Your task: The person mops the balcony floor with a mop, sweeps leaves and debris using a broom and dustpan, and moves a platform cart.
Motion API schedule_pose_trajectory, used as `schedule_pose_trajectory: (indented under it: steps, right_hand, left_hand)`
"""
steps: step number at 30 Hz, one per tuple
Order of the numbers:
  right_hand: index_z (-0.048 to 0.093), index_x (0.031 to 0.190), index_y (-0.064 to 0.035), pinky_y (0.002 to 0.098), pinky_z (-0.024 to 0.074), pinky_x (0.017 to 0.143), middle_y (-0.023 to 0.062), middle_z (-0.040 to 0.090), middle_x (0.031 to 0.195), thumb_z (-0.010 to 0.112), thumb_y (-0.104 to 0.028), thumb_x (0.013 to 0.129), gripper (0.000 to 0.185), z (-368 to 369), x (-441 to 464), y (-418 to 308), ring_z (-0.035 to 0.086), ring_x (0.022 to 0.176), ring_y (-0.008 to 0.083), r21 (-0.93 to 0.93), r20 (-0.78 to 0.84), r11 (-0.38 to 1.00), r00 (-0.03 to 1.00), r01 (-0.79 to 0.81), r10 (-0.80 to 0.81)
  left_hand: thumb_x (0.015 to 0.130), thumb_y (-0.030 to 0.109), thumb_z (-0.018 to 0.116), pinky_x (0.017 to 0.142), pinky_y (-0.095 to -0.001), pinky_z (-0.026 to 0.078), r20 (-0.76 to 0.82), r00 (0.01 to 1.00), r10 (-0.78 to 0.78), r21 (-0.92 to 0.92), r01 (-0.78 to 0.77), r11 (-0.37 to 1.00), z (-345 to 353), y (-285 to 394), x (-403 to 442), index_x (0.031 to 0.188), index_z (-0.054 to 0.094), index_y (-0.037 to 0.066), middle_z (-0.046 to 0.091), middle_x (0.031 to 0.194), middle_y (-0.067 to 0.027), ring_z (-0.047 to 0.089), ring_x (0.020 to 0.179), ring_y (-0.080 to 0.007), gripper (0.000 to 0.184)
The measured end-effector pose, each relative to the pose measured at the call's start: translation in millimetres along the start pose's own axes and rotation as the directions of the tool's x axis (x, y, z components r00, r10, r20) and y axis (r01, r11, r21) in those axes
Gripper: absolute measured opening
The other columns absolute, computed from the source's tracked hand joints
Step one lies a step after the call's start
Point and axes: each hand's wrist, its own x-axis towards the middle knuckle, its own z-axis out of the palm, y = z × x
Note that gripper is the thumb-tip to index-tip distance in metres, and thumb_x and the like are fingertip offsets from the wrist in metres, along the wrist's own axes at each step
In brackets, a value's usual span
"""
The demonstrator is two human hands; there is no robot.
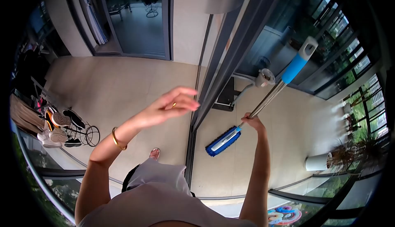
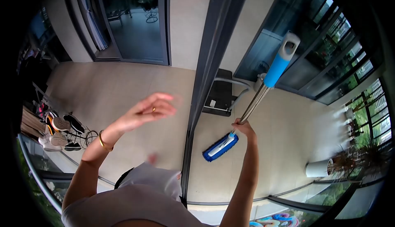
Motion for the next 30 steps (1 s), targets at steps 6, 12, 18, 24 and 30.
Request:
schedule_pose_trajectory:
  steps: [6, 12, 18, 24, 30]
  right_hand:
    - [0.06, 0.072, -0.0045, 0.0261, 0.0422, 0.063, 0.0017, 0.059, 0.069, 0.069, -0.019, 0.071, 0.017, 32, 72, -4, 0.055, 0.071, 0.0112, 0.203, -0.025, 0.979, 1.0, 0.013, -0.008]
    - [0.054, 0.106, -0.0038, 0.0293, 0.0434, 0.075, 0.0102, 0.058, 0.095, 0.074, -0.016, 0.065, 0.048, 31, 74, 4, 0.055, 0.086, 0.0187, 0.305, 0.002, 0.952, 1.0, 0.023, -0.025]
    - [0.032, 0.125, -0.0052, 0.0319, 0.0361, 0.088, 0.0122, 0.048, 0.111, 0.077, -0.013, 0.06, 0.078, 32, 59, 18, 0.044, 0.107, 0.0227, 0.234, -0.178, 0.963, 0.98, 0.131, -0.09]
    - [0.02, 0.134, -0.0098, 0.0402, 0.0256, 0.103, 0.0153, 0.018, 0.136, 0.07, -0.004, 0.065, 0.086, 72, 15, 115, 0.027, 0.124, 0.0334, -0.051, -0.488, 0.994, 0.871, -0.092, 0.055]
    - [0.041, 0.115, -0.0029, 0.0381, 0.0493, 0.06, 0.0139, 0.056, 0.08, 0.055, -0.019, 0.083, 0.039, 212, -156, 220, 0.057, 0.07, 0.0247, 0.356, -0.199, 0.594, 0.562, -0.722, 0.803]
  left_hand:
    - [0.084, 0.005, 0.049, 0.087, -0.0305, 0.041, -0.407, 0.846, -0.346, -0.05, 0.357, 0.933, -41, -61, -117, 0.118, 0.041, 0.005, 0.055, 0.103, -0.0111, 0.053, 0.099, -0.0189, 0.034]
    - [0.085, 0.016, 0.05, 0.087, -0.0312, 0.041, -0.61, 0.666, -0.428, -0.255, 0.347, 0.903, -47, -79, -175, 0.118, 0.041, 0.005, 0.056, 0.103, -0.0107, 0.054, 0.099, -0.0186, 0.036]
    - [0.086, 0.016, 0.049, 0.086, -0.0307, 0.042, -0.566, 0.704, -0.428, -0.222, 0.371, 0.902, -54, -86, -174, 0.119, 0.039, 0.005, 0.056, 0.1, -0.0102, 0.054, 0.097, -0.0182, 0.036]
    - [0.086, 0.015, 0.048, 0.087, -0.0306, 0.041, -0.535, 0.695, -0.481, -0.3, 0.376, 0.877, -88, -98, -190, 0.12, 0.039, 0.005, 0.055, 0.103, -0.0104, 0.053, 0.099, -0.0182, 0.037]
    - [0.086, 0.008, 0.047, 0.088, -0.0296, 0.041, -0.483, 0.771, -0.415, -0.316, 0.288, 0.904, -165, -132, -194, 0.12, 0.039, 0.003, 0.053, 0.106, -0.011, 0.051, 0.101, -0.0171, 0.036]
